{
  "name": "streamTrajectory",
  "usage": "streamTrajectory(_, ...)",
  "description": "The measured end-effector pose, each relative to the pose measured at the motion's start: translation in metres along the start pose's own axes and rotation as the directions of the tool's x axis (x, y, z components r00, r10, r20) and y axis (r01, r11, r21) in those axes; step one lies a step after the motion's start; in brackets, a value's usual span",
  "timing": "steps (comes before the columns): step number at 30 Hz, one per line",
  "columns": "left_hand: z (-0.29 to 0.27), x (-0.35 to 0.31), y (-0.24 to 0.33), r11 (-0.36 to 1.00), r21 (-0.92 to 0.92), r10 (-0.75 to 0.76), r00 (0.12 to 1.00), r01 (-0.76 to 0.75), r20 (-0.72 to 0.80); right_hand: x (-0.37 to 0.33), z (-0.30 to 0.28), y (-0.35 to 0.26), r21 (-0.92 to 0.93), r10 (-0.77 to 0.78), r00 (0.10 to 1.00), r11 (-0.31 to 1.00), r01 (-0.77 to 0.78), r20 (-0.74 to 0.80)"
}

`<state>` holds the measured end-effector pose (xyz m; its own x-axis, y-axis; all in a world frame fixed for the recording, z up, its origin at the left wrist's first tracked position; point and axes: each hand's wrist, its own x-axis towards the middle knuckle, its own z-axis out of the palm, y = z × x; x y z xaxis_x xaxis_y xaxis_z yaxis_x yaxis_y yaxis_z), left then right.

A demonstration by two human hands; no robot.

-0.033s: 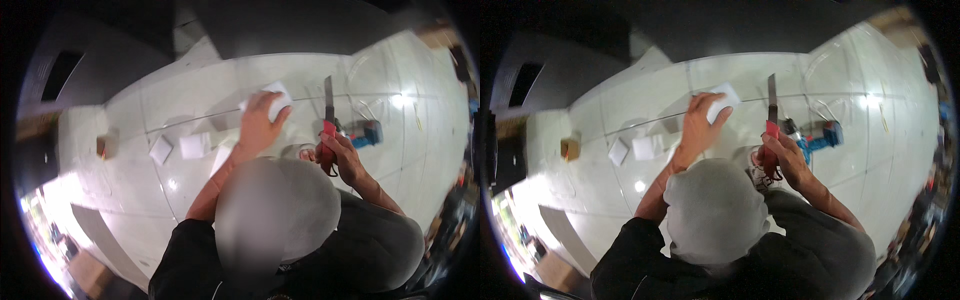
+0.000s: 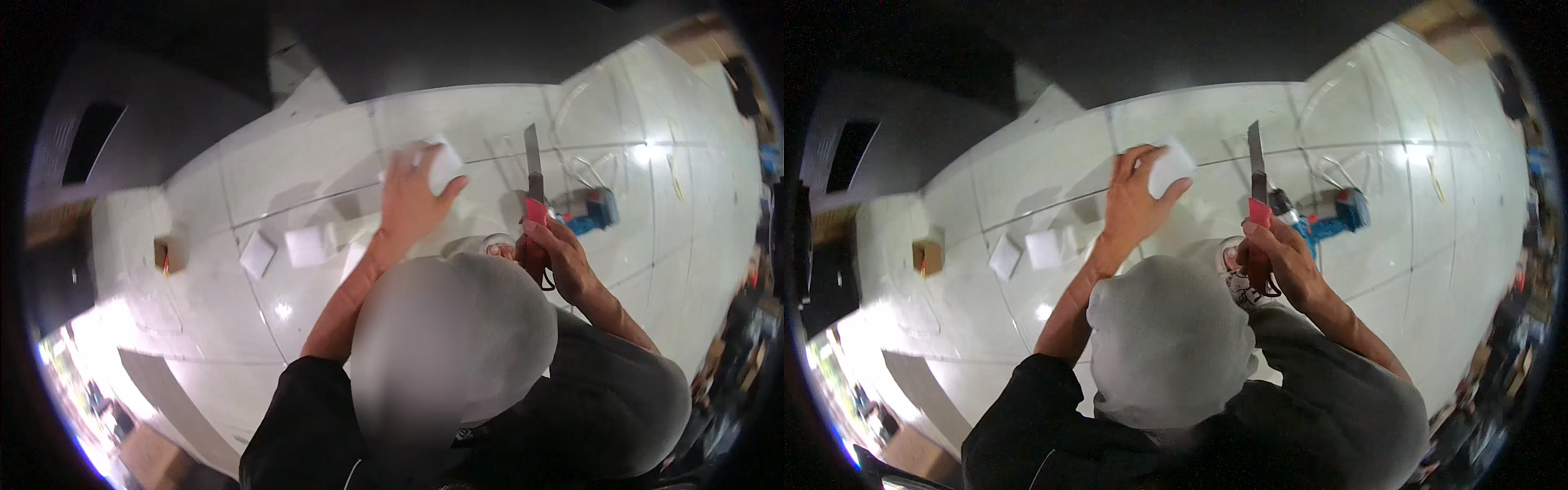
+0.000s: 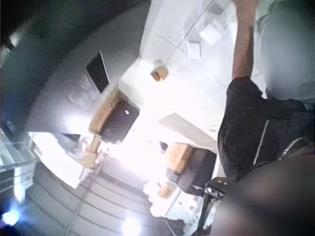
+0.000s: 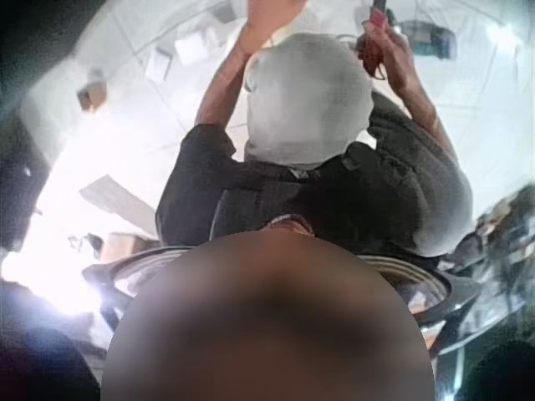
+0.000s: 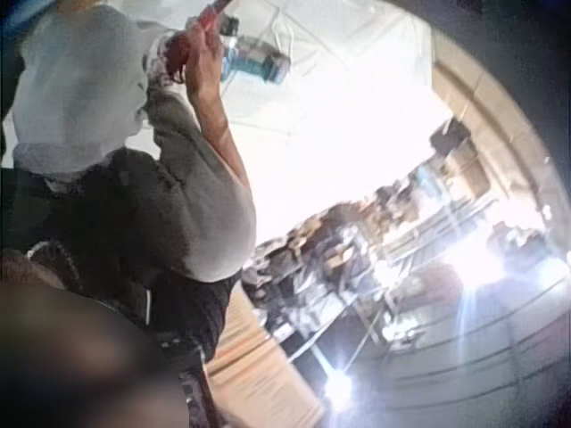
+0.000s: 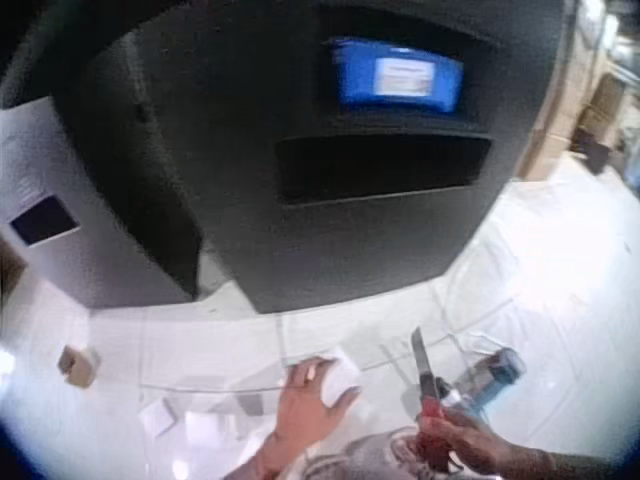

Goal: The person cuts white foam pieces with a utility knife and places them inside a black speaker cabinet. They then attach a black backplate to the speaker and secure it using a cordless drill and screws.

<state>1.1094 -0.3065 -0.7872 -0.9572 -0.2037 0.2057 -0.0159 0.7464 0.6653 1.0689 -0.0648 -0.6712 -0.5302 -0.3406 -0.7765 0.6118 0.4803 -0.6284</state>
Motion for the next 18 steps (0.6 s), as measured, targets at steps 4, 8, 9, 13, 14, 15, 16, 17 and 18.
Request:
streamTrajectory(4, 0.030, 0.005, -0.029, 0.935, 0.346, -0.185, 0.938, 0.076, 0.293, -0.035, -0.018, 0.018, 0.182, -0.116, 0.990, 0.975, 0.129, -0.084)
streamTrajectory(8, 0.008, -0.001, -0.079, 0.947, 0.311, -0.139, 0.975, 0.080, 0.175, -0.019, -0.001, 0.033, 0.250, -0.035, 0.996, 0.967, 0.056, -0.086)
streamTrajectory(9, -0.007, -0.008, -0.091, 0.946, 0.305, -0.153, 0.980, 0.108, 0.127, -0.008, 0.008, 0.037, 0.247, -0.043, 0.997, 0.967, 0.059, -0.067)
streamTrajectory(13, -0.075, -0.058, -0.111, 0.919, 0.361, -0.175, 0.985, 0.158, 0.014, 0.039, 0.033, 0.049, 0.227, -0.051, 0.988, 0.974, 0.017, 0.145)
streamTrajectory(14, -0.094, -0.075, -0.113, 0.886, 0.422, -0.242, 0.968, 0.194, 0.063, 0.052, 0.038, 0.052, 0.233, -0.001, 0.989, 0.972, -0.034, 0.147)
streamTrajectory(15, -0.109, -0.094, -0.113, 0.822, 0.474, -0.413, 0.904, 0.317, 0.111, 0.069, 0.047, 0.055, 0.209, 0.008, 0.993, 0.977, -0.034, 0.121)
streamTrajectory(16, -0.118, -0.110, -0.114, 0.764, 0.469, -0.564, 0.811, 0.443, 0.152, 0.085, 0.053, 0.057, 0.174, 0.004, 0.996, 0.984, -0.020, 0.092)
streamTrajectory(17, -0.121, -0.127, -0.113, 0.685, 0.510, -0.676, 0.715, 0.520, 0.178, 0.098, 0.056, 0.060, 0.142, -0.044, 0.992, 0.989, 0.026, 0.121)
streamTrajectory(18, -0.120, -0.143, -0.110, 0.645, 0.472, -0.736, 0.655, 0.600, 0.172, 0.111, 0.059, 0.064, 0.094, -0.078, 0.989, 0.993, 0.066, 0.126)
